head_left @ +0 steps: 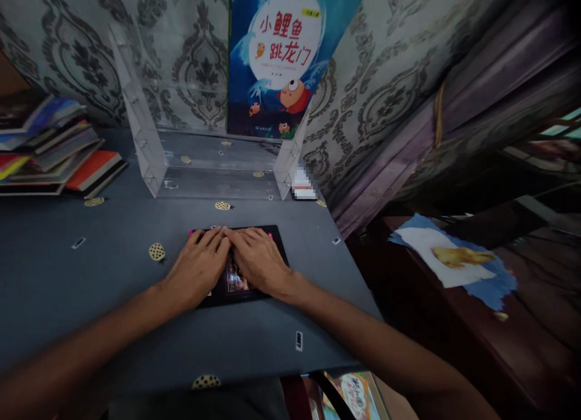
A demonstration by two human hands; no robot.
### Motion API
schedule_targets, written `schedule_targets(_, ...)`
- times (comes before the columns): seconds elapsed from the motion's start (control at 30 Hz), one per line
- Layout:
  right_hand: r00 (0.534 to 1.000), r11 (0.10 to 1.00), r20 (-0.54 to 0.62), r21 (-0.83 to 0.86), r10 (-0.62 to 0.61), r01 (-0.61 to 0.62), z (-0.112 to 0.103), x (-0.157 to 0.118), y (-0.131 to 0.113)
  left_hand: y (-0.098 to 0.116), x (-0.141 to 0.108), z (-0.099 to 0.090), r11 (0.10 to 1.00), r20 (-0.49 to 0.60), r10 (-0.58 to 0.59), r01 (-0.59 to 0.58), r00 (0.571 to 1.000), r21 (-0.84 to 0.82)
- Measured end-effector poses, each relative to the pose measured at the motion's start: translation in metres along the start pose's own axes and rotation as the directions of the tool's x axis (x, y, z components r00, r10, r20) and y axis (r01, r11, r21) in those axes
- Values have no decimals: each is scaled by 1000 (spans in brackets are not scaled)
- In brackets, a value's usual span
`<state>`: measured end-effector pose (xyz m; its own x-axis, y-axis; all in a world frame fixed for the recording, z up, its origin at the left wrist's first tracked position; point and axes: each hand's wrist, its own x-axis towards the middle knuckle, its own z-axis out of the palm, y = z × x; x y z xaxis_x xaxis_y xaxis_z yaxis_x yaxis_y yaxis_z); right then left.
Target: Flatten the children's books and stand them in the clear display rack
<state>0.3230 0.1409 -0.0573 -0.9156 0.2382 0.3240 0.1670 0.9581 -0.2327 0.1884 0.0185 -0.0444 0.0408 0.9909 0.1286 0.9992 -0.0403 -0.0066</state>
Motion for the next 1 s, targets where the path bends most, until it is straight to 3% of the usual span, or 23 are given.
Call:
schedule_targets(0.13, 997, 995, 8, -64, 76, -76, -5, -3, 2, -6, 1, 0, 998, -19, 5, -6, 1000, -59)
schedule_targets(0.23, 994, 991, 24, -80, 106, -104, -9, -5, 6, -19, 0, -7, 990, 25, 22, -19, 999, -141)
schedule_targets(0.43, 989, 985, 64, -119, 133, -125, -12, -1, 11, -38, -9, -13, 963, 239, 167, -106, 956, -249)
schedule_targets(0.63, 987, 980, 64, -141, 148, -138, -14, 1, 20, -44, -12, -15, 956, 389, 205, -100, 898, -274)
schedule_targets(0.83, 963, 951, 68, -192, 261, -244, -19, 1, 24, -63, -14, -27, 955, 324, 194, -102, 926, -280)
schedule_targets(0.9, 956, 936, 56, -223, 290, -271, -20, 0, 26, -59, -21, -33, 972, 273, 162, -105, 948, -211)
schedule_targets(1.0, 961, 931, 22, -254, 275, -261, -20, -1, 29, -33, -43, -36, 996, 165, 85, -82, 983, -27)
